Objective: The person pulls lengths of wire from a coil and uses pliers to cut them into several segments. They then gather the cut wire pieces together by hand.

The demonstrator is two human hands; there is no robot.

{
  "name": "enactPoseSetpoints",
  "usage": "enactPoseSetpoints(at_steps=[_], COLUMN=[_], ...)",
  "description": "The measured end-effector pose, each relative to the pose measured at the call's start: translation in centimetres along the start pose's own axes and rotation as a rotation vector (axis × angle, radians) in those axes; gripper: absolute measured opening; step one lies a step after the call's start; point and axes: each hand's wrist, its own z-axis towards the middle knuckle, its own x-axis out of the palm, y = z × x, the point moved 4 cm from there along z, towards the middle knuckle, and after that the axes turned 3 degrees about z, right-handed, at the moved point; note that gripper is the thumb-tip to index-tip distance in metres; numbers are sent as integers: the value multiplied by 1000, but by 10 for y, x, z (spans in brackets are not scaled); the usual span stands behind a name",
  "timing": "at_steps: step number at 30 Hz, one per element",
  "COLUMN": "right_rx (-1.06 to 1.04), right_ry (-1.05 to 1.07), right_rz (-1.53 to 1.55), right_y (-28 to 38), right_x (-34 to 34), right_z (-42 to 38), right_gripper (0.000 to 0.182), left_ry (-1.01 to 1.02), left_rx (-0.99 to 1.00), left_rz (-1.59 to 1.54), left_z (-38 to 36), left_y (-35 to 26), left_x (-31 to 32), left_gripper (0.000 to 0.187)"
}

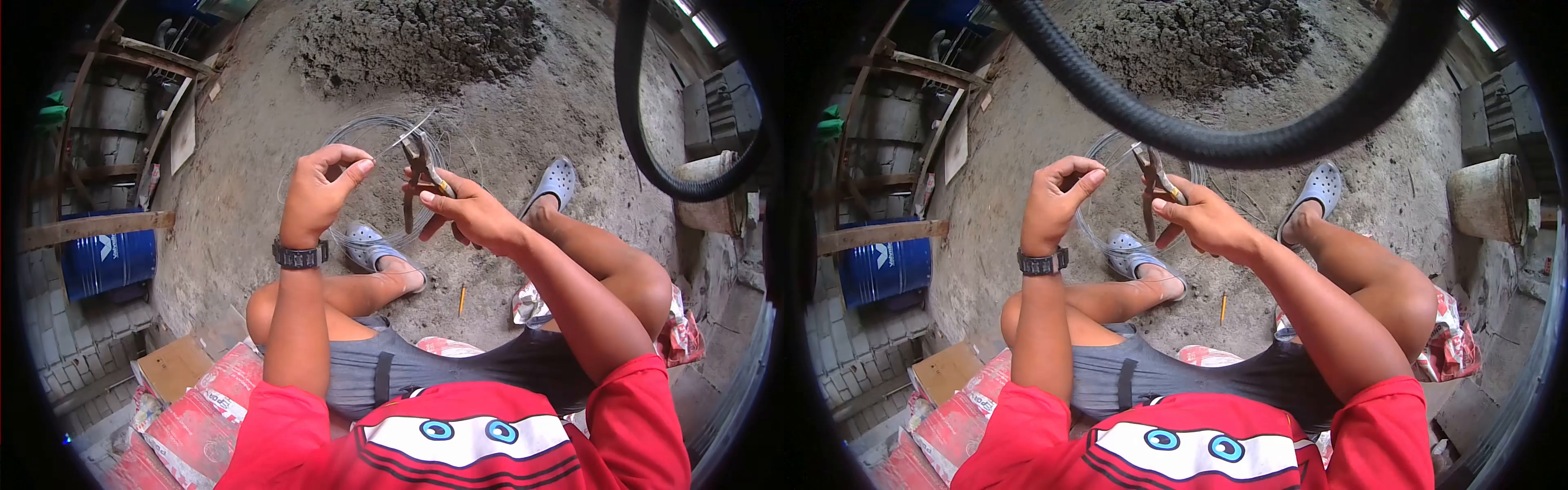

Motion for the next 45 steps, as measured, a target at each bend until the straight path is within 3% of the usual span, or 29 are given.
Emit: enactPoseSetpoints(at_steps=[4, 7, 10, 12, 13, 18, 20, 21, 22, 24, 25, 26, 28, 29, 30, 32, 36, 37, 42, 45], right_rx=[-16, -49, -186, 89, 111, 127, -486, -327, -322, 7, 232, 236, 99, 85, 86, 151, 252, 271, 284, 126], right_ry=[22, 22, -40, 34, 118, 188, -575, -619, -628, -436, -319, -310, -81, -96, -97, -435, -582, -534, -476, -249], right_rz=[-58, -26, -200, 236, 411, 419, -1239, -1175, -1174, -727, -202, -200, 409, 453, 453, 100, 361, 426, 253, -141], right_y=[3, -6, -9, -1, 2, 1, 17, 11, 11, -4, -18, -16, 0, 3, 0, -8, -26, -42, -38, -30], right_x=[-2, -4, -11, -9, -9, -19, -33, -40, -43, -52, -49, -43, -22, -22, -24, -42, -47, -44, -12, -1], right_z=[2, 9, 13, 3, -1, 4, 3, 3, 2, 12, 15, 11, 1, 1, 6, 13, 1, 0, -1, 6], right_gripper=[56, 51, 38, 37, 36, 32, 30, 32, 32, 28, 23, 23, 18, 18, 18, 17, 19, 26, 27, 31], left_ry=[17, 82, 89, 57, 59, 8, 16, 30, 38, 38, 38, 31, 15, -12, -35, -42, -81, -92, -57, -24], left_rx=[-20, -80, -73, -57, -56, -51, -83, -111, -107, -29, -34, -48, -60, -59, -59, -70, -101, -105, -78, -82], left_rz=[-18, -56, -93, -92, -91, -95, 53, 200, 198, 258, 258, 218, 182, 166, 148, 163, 151, 153, 158, 99], left_z=[-1, -2, -2, -1, -1, 1, 0, 0, 1, 1, 2, 5, 5, 5, 5, 4, 5, 4, 4, 3], left_y=[0, 0, 0, 2, 4, 11, 12, 12, 9, -3, 1, 8, 15, 15, 16, 18, 16, 16, 9, 9], left_x=[-3, -3, -6, -16, -20, -32, -30, -27, -21, -11, -12, -16, -24, -27, -28, -28, -26, -28, -22, -13], left_gripper=[15, 16, 16, 16, 16, 15, 16, 16, 16, 15, 15, 15, 15, 15, 15, 15, 15, 15, 16, 16])
